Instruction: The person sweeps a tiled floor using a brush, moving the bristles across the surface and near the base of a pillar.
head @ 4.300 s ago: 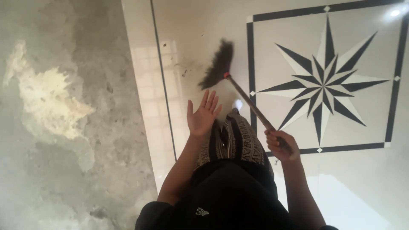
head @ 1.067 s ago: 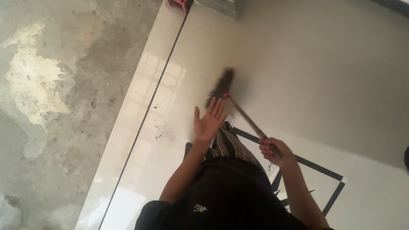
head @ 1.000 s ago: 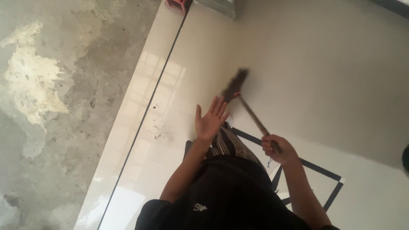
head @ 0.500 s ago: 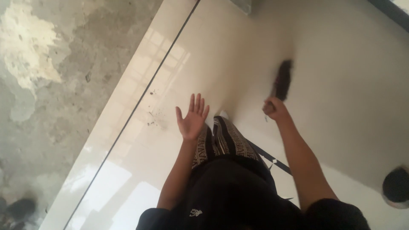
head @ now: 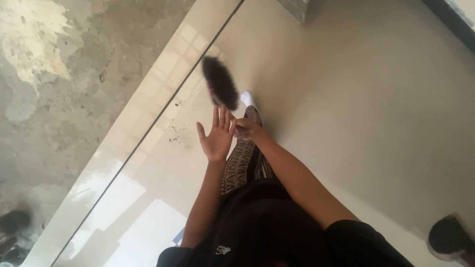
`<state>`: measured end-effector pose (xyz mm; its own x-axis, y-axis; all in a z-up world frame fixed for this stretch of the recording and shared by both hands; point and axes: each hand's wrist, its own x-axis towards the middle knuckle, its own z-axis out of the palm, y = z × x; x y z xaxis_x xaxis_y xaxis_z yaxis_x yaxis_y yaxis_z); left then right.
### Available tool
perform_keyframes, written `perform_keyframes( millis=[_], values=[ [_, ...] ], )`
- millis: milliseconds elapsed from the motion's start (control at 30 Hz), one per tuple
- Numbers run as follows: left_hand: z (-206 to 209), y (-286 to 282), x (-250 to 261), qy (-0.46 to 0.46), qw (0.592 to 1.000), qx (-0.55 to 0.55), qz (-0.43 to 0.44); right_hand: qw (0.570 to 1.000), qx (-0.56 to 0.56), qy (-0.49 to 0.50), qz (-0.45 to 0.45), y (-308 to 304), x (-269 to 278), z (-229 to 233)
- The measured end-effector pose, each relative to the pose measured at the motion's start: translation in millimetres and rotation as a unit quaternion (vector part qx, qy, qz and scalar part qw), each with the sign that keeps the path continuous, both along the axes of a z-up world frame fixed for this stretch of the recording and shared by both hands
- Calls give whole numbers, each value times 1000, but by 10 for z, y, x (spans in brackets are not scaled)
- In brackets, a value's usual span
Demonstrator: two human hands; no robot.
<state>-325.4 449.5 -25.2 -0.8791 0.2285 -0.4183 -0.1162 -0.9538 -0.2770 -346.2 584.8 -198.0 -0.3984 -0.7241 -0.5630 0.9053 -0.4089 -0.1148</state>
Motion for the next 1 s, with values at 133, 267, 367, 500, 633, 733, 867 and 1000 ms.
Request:
perform_keyframes(
  millis=[133, 267, 367, 500, 633, 733, 867, 1000],
  values=[
    [-71, 105, -359, 22, 1000, 15, -11, 996, 58, 52, -53, 509, -166, 366],
    [-48, 311, -789, -39, 999, -16, -9, 977, 10, 209, -37, 993, -219, 779],
    [20, 484, -976, -48, 998, -16, -24, 992, -61, -108, -39, 1475, -271, 1144],
    [84, 645, -1251, -53, 996, -33, -57, 989, 3, -132, -71, 1682, -241, 1850],
    [69, 698, -1469, -14, 995, -18, -93, 971, 150, -162, -92, 1599, -271, 2407],
    [36, 726, -1611, 19, 995, -1, -94, 961, 181, -178, -106, 1565, -336, 2394],
    [44, 695, -1706, -18, 997, 10, -71, 938, 262, -115, -195, 1840, -590, 1749],
    [80, 604, -1729, -33, 997, -10, -62, 929, 189, -126, -293, 2050, -1396, 611]
  ],
)
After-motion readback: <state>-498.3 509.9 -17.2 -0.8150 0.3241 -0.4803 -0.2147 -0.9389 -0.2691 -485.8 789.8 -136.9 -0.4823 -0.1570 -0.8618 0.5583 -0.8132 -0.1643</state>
